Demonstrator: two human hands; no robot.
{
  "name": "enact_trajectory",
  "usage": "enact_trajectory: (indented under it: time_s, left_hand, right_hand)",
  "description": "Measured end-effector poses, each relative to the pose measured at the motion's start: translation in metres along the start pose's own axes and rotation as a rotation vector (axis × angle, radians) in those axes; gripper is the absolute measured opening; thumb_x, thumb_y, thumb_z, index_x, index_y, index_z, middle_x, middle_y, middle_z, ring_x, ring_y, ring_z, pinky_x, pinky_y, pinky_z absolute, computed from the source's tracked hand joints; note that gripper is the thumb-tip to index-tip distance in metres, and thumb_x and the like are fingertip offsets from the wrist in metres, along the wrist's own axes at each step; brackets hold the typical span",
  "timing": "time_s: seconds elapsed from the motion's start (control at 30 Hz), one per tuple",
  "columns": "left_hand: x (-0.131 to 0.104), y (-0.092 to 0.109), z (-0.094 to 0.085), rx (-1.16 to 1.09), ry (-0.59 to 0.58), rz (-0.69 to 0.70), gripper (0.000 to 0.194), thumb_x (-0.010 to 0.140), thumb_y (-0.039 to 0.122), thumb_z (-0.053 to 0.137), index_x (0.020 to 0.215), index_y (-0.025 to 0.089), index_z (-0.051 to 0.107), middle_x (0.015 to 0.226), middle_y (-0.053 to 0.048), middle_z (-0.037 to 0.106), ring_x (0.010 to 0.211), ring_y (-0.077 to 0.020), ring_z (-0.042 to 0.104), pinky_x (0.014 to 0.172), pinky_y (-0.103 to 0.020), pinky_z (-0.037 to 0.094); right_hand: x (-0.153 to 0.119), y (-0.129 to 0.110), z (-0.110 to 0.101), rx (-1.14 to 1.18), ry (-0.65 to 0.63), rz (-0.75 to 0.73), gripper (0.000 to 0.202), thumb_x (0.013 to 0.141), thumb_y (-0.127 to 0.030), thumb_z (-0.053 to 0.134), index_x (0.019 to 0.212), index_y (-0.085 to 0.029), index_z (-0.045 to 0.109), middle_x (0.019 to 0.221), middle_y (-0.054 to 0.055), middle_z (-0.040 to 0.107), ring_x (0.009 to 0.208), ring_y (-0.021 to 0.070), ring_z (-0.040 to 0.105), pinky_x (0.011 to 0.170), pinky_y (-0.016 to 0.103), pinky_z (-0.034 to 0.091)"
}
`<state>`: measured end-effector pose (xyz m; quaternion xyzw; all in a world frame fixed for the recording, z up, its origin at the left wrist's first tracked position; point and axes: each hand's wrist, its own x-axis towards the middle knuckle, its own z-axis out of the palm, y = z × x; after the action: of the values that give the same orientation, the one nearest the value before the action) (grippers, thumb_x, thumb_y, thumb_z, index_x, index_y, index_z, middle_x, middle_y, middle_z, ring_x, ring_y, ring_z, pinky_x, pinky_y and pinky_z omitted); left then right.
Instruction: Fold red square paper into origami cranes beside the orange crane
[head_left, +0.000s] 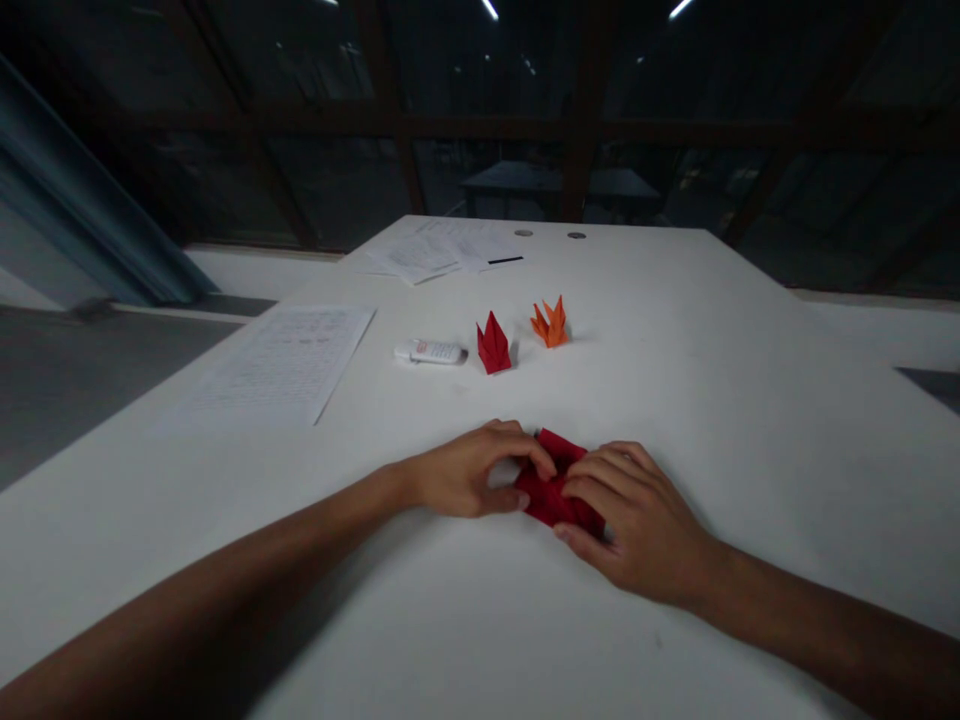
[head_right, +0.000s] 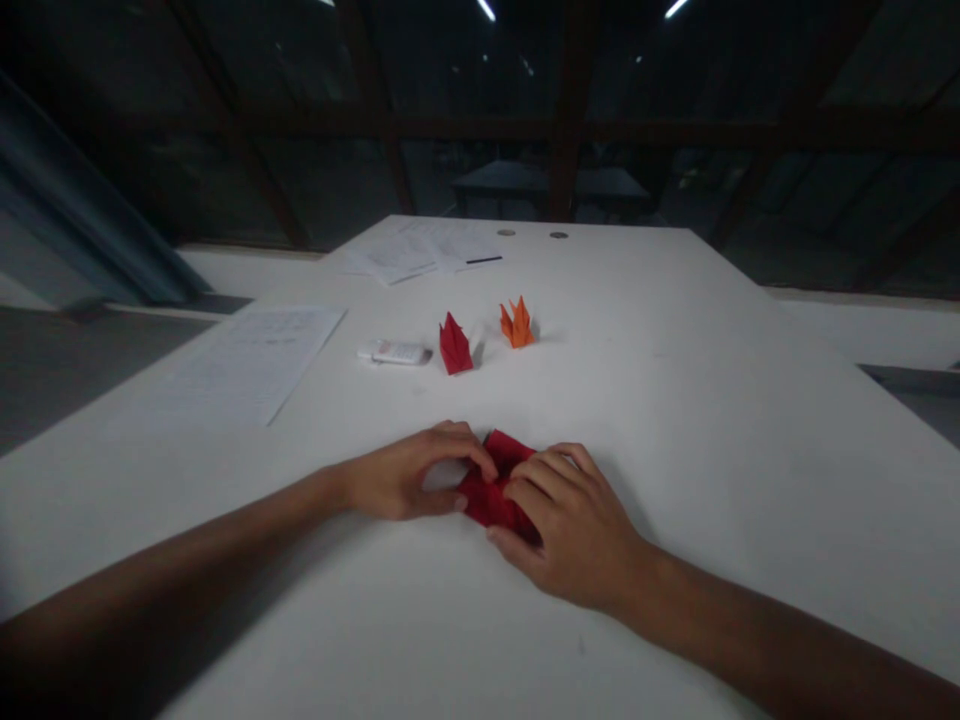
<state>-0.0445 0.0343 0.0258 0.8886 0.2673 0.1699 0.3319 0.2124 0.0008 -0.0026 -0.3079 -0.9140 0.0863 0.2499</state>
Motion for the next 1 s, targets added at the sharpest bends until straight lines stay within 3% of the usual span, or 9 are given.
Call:
enact_trajectory:
  time_s: [0.1,0.2,0.37,0.5,0.7,1.0]
  left_hand:
    - [0.001,-0.003,0.005,0.005,0.070,-0.015,0.017,0.095,0.027,0.065,0.110,0.019,0.069,0.098,-0.005,0.072,0.091,-0.0178,0.061,0.093,-0.033,0.043]
    - [0.001,-0.004,0.013,0.036,0.135,-0.048,0.018,0.100,0.034,0.059,0.106,0.020,0.069,0.095,-0.004,0.073,0.090,-0.0170,0.062,0.091,-0.032,0.045]
    - [0.002,-0.001,0.024,0.133,0.262,-0.164,0.024,0.099,0.033,0.060,0.122,0.024,0.061,0.109,-0.004,0.070,0.101,-0.0188,0.063,0.095,-0.034,0.048]
    - [0.005,0.002,0.028,0.227,0.272,-0.169,0.039,0.095,0.037,0.066,0.128,0.020,0.056,0.124,-0.009,0.063,0.115,-0.0243,0.056,0.103,-0.040,0.048]
    - [0.005,-0.003,0.033,0.316,0.283,-0.199,0.048,0.093,0.038,0.068,0.133,0.019,0.052,0.130,-0.011,0.060,0.120,-0.0285,0.051,0.107,-0.047,0.047]
    - [0.005,-0.004,0.029,0.209,0.284,-0.134,0.048,0.088,0.025,0.076,0.130,0.023,0.053,0.129,-0.006,0.059,0.120,-0.0219,0.056,0.108,-0.037,0.047]
  right_hand:
    - [0.000,0.000,0.000,-0.002,-0.012,0.004,0.025,0.093,-0.041,0.068,0.104,-0.019,0.067,0.106,0.006,0.073,0.103,0.0258,0.065,0.101,0.047,0.039]
    - [0.001,0.000,0.001,-0.003,-0.002,0.013,0.018,0.093,-0.036,0.068,0.100,-0.019,0.067,0.104,0.005,0.073,0.101,0.0254,0.064,0.099,0.047,0.040]
    - [0.001,0.000,0.003,0.037,0.034,0.047,0.012,0.092,-0.025,0.067,0.103,-0.020,0.066,0.103,0.004,0.074,0.098,0.0241,0.064,0.096,0.046,0.043]
    - [0.001,0.001,0.003,0.054,0.053,0.068,0.027,0.092,-0.019,0.066,0.119,-0.021,0.064,0.114,0.006,0.073,0.104,0.0241,0.064,0.096,0.045,0.045]
    - [0.002,0.003,0.005,0.037,0.032,0.044,0.025,0.095,-0.018,0.062,0.118,-0.025,0.070,0.112,0.006,0.072,0.103,0.0244,0.063,0.094,0.046,0.046]
    - [0.002,0.000,0.003,0.069,-0.024,0.025,0.022,0.095,-0.022,0.064,0.116,-0.024,0.069,0.110,0.005,0.073,0.103,0.0251,0.062,0.096,0.047,0.046]
